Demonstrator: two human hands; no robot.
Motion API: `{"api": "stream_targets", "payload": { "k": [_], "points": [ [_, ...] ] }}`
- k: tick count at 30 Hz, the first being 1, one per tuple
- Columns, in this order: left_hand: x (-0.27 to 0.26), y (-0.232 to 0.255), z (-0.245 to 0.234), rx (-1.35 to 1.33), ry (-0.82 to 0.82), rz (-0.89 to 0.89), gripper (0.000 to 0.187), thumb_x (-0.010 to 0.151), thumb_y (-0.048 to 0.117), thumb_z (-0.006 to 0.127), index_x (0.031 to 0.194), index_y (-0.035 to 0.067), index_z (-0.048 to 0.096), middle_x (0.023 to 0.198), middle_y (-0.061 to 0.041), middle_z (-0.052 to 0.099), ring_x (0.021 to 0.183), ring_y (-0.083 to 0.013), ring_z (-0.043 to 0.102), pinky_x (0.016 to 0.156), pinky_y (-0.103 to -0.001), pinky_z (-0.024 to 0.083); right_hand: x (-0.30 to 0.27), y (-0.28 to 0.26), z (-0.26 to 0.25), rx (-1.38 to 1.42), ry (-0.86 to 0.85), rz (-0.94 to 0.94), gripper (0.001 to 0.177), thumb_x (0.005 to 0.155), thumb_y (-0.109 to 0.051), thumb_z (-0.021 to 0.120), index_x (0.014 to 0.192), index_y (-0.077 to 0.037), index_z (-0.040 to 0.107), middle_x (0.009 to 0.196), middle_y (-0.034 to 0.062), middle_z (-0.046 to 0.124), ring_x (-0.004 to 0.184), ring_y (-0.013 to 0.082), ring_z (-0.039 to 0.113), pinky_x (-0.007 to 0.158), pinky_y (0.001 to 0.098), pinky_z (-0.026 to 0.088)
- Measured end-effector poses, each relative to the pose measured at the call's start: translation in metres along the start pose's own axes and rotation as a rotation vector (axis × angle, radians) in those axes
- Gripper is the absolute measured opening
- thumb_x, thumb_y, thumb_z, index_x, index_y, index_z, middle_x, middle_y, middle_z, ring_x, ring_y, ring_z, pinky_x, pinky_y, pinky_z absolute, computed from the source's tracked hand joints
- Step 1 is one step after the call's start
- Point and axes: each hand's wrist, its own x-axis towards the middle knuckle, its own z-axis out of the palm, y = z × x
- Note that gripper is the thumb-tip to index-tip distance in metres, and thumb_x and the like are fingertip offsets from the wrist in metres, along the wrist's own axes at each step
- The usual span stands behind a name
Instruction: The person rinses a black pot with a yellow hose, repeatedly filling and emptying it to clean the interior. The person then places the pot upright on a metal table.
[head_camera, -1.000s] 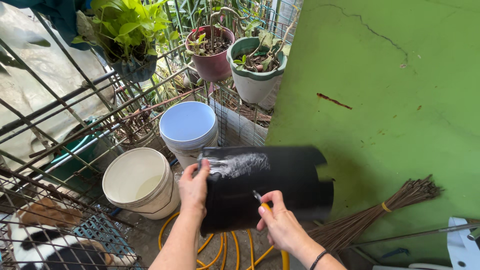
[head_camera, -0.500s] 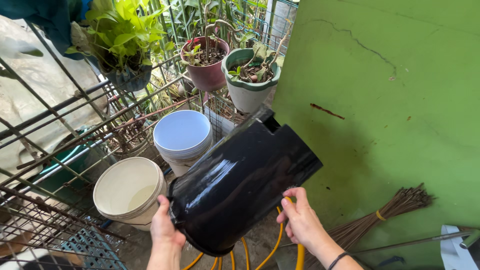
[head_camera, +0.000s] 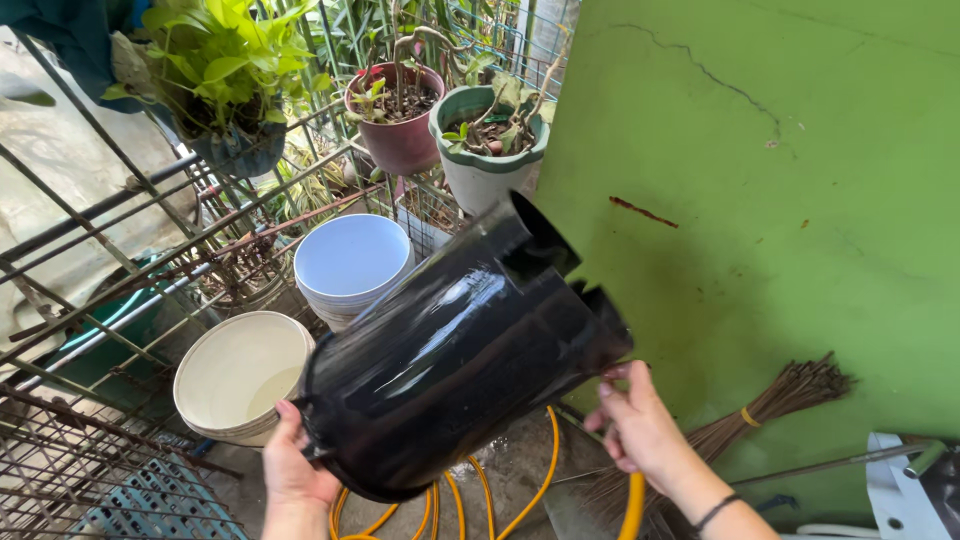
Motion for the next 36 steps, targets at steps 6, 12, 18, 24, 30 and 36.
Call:
{"api": "stream_targets", "payload": {
  "k": [6, 12, 18, 24, 30, 36],
  "points": [
    [0.022, 0.047, 0.007, 0.247, 0.113, 0.056, 0.054, 0.100, 0.052, 0.059, 0.128, 0.006, 0.064, 0.115, -0.007, 0.072, 0.105, -0.0261, 0.068, 0.094, -0.048, 0.054, -0.010, 0.002, -0.039, -0.019, -0.096, 0.045, 0.024, 0.102, -0.031, 0.045, 0.122, -0.018, 0.045, 0.079, 0.0131, 0.064, 0.041, 0.0130, 0.043, 0.033, 0.0260, 0.026],
    [0.017, 0.072, 0.011, 0.385, 0.128, 0.118, 0.049, 0.099, 0.041, 0.064, 0.129, 0.002, 0.063, 0.118, -0.010, 0.070, 0.103, -0.0273, 0.068, 0.091, -0.047, 0.056, -0.022, -0.004, -0.045, -0.081, -0.348, 0.146, 0.019, 0.103, -0.030, 0.047, 0.119, -0.019, 0.047, 0.079, 0.0115, 0.065, 0.041, 0.0107, 0.040, 0.033, 0.0240, 0.025],
    [0.028, 0.060, 0.049, 0.820, -0.014, 0.265, 0.060, 0.087, 0.036, 0.076, 0.134, 0.000, 0.069, 0.121, -0.008, 0.074, 0.110, -0.0155, 0.064, 0.097, -0.030, 0.046, -0.031, -0.022, -0.025, -0.107, -0.375, 0.096, 0.019, 0.103, -0.031, 0.047, 0.117, -0.019, 0.046, 0.078, 0.0100, 0.064, 0.040, 0.0106, 0.039, 0.033, 0.0248, 0.026],
    [0.011, 0.030, 0.106, 1.179, -0.312, 0.188, 0.060, 0.077, 0.034, 0.082, 0.128, 0.005, 0.072, 0.111, -0.008, 0.077, 0.101, -0.0185, 0.068, 0.092, -0.032, 0.051, -0.043, -0.037, -0.002, -0.234, -0.407, 0.091, 0.020, 0.104, -0.033, 0.047, 0.118, -0.018, 0.047, 0.074, 0.0081, 0.065, 0.040, 0.0113, 0.043, 0.035, 0.0271, 0.032],
    [-0.006, 0.011, 0.147, 1.705, -0.558, 0.211, 0.054, 0.075, 0.039, 0.086, 0.122, 0.015, 0.074, 0.109, -0.005, 0.079, 0.103, -0.0170, 0.072, 0.094, -0.029, 0.051, -0.048, -0.049, 0.011, -0.247, -0.401, 0.054, 0.020, 0.104, -0.032, 0.046, 0.117, -0.018, 0.046, 0.075, 0.0077, 0.067, 0.040, 0.0122, 0.044, 0.036, 0.0281, 0.035],
    [-0.029, -0.026, 0.151, 2.337, -0.990, 0.405, 0.049, 0.077, 0.013, 0.078, 0.123, 0.025, 0.067, 0.111, -0.003, 0.066, 0.123, -0.0244, 0.054, 0.116, -0.055, 0.028, -0.048, -0.057, 0.011, -0.358, -0.378, 0.080, 0.019, 0.104, -0.032, 0.046, 0.117, -0.018, 0.047, 0.075, 0.0067, 0.067, 0.042, 0.0127, 0.046, 0.037, 0.0291, 0.035]
  ]
}}
